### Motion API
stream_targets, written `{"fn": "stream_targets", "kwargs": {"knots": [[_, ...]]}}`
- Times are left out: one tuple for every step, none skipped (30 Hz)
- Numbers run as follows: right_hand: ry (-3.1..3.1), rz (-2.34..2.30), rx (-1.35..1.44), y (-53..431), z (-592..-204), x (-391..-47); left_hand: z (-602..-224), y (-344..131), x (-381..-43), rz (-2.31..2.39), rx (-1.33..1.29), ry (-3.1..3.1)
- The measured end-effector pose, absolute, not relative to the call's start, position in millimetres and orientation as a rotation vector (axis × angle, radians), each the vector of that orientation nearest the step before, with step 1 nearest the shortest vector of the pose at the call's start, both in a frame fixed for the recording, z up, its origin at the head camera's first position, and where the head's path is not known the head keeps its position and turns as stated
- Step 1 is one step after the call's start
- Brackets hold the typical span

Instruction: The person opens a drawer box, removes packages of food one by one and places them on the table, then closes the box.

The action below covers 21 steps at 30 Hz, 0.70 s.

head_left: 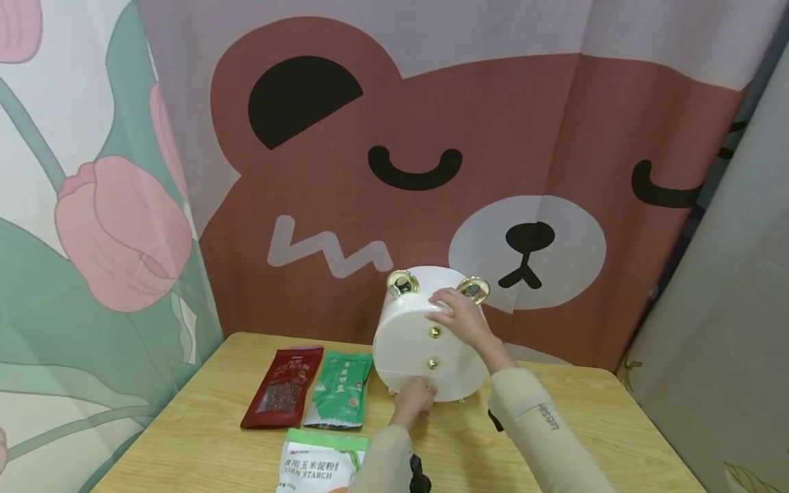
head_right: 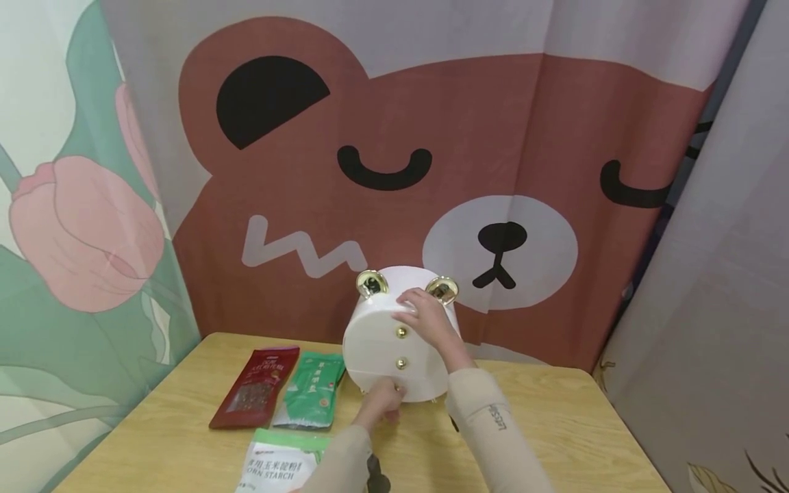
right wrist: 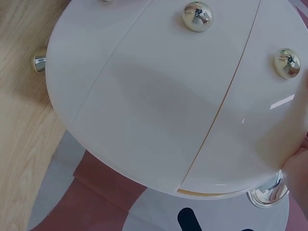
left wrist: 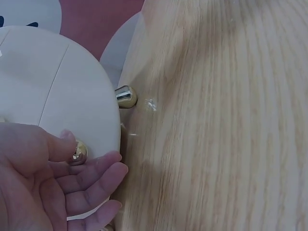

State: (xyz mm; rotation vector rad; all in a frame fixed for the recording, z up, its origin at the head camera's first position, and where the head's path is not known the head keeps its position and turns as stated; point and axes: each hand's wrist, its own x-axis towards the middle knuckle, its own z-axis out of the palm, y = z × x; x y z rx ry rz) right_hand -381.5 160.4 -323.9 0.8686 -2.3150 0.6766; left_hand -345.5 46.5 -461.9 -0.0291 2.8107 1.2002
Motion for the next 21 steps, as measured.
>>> {"fn": "stream_targets", "kwargs": {"knots": [[-2.313, 0.678, 0.87, 160.4, -324.0, -381.9, -461.3, 46.1, -345.5, 1.193, -0.026, 2.818], [-2.308, 0.683, 0.874, 160.1, -323.8, -382.6, -461.1, 45.7, -345.7, 1.185, -0.022, 2.832], [-2.304, 0.686, 0.875, 159.9, -323.6, -383.4, -460.8, 45.2, -346.1, 1.181, -0.016, 2.844], [-2.299, 0.69, 0.877, 159.7, -323.4, -384.3, -460.0, 44.8, -346.4, 1.184, -0.01, 2.851], [-2.294, 0.695, 0.878, 159.4, -323.1, -385.1, -460.0, 44.4, -346.9, 1.189, -0.007, 2.859], [-2.29, 0.699, 0.88, 159.1, -322.8, -385.9, -459.6, 44.0, -347.3, 1.198, -0.002, 2.861], [-2.287, 0.702, 0.879, 159.0, -322.6, -386.6, -459.4, 43.7, -347.8, 1.201, 0.005, 2.872], [-2.285, 0.705, 0.879, 158.9, -322.6, -387.1, -459.8, 43.5, -348.3, 1.21, 0.007, 2.871], [-2.286, 0.7, 0.874, 159.1, -323.0, -387.5, -459.8, 43.2, -348.4, 1.213, 0.008, 2.869], [-2.285, 0.696, 0.871, 159.2, -323.6, -388.0, -460.0, 43.0, -348.3, 1.218, 0.008, 2.862], [-2.284, 0.691, 0.866, 159.4, -324.4, -388.3, -460.7, 42.7, -348.0, 1.221, 0.012, 2.86], [-2.281, 0.686, 0.86, 159.6, -325.3, -388.5, -460.9, 42.3, -347.2, 1.221, 0.018, 2.861], [-2.271, 0.682, 0.854, 159.9, -326.3, -388.8, -461.1, 41.9, -346.3, 1.221, 0.024, 2.862], [-2.256, 0.684, 0.844, 160.2, -327.3, -389.0, -461.4, 41.5, -345.2, 1.221, 0.03, 2.864], [-2.234, 0.692, 0.833, 160.6, -328.3, -389.2, -460.9, 40.9, -343.8, 1.215, 0.042, 2.874], [-2.207, 0.703, 0.826, 161.0, -329.3, -389.8, -460.6, 40.2, -342.6, 1.215, 0.061, 2.878], [-2.18, 0.719, 0.815, 162.0, -330.2, -389.5, -460.2, 39.9, -341.2, 1.208, 0.08, 2.887], [-2.146, 0.736, 0.805, 163.1, -331.0, -389.3, -459.9, 39.5, -340.2, 1.2, 0.104, 2.898], [-2.113, 0.75, 0.798, 164.3, -331.8, -389.3, -459.8, 39.0, -339.7, 1.192, 0.125, 2.903], [-2.081, 0.763, 0.788, 165.6, -332.7, -389.6, -459.4, 38.3, -339.1, 1.179, 0.152, 2.914], [-2.054, 0.772, 0.782, 166.9, -333.5, -389.7, -458.9, 37.5, -338.9, 1.168, 0.183, 2.918]]}}
